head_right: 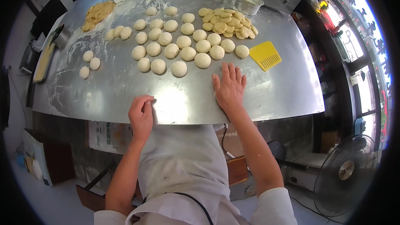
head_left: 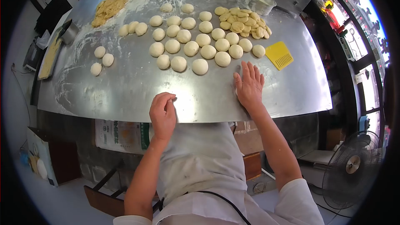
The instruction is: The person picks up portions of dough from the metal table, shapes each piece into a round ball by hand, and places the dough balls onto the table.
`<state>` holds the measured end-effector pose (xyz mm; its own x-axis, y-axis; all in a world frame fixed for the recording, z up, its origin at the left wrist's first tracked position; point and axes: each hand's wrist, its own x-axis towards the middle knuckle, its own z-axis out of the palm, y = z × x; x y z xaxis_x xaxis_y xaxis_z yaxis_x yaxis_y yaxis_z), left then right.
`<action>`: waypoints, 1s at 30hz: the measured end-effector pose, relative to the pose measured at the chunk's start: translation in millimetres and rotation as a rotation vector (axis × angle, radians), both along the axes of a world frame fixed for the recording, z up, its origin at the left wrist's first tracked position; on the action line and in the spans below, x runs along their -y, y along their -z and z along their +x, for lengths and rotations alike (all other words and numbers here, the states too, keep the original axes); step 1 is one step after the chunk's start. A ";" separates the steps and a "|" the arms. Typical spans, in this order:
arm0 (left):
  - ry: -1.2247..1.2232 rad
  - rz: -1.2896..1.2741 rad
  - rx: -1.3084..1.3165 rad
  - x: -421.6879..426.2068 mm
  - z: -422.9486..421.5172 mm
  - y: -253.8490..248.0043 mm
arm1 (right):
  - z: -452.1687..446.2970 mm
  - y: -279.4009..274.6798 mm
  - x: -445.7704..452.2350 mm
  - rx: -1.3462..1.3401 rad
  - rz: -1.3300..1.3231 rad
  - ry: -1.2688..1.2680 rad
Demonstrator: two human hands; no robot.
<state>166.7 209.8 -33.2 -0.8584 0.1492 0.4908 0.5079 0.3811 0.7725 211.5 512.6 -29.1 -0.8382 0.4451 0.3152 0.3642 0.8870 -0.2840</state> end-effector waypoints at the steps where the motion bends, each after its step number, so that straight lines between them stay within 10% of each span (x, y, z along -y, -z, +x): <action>1: -0.005 -0.010 0.000 1.7 2.6 1.0 | 0.0 2.9 3.2 0.059 0.008 0.006; 5: 0.014 -0.007 -0.006 -1.1 -1.8 5.5 | -2.8 7.6 -11.2 0.106 -0.005 -0.024; 9: 0.042 0.051 0.061 8.0 3.4 -3.9 | 12.9 -13.9 -30.3 -0.290 -1.021 -0.052; 11: 0.047 0.102 0.139 13.8 9.5 -4.7 | 32.1 -22.3 -32.9 -0.229 -1.084 0.032; 14: 0.064 0.153 0.277 12.1 10.3 -4.9 | 55.5 10.7 -24.4 -0.213 -0.003 -0.167; 25: 0.612 0.489 1.026 -52.7 51.9 -35.3 | 72.6 -44.9 42.7 -0.229 -1.298 -0.350; 30: 0.801 0.569 1.345 -64.4 44.1 -46.3 | 71.4 -77.5 66.9 -0.044 -0.782 -0.684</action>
<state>210.8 274.1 13.1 -0.4849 0.8044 -0.3433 -0.6756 -0.0952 0.7311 282.9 445.8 48.4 -0.9833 -0.0280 0.1800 -0.1724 0.4625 -0.8697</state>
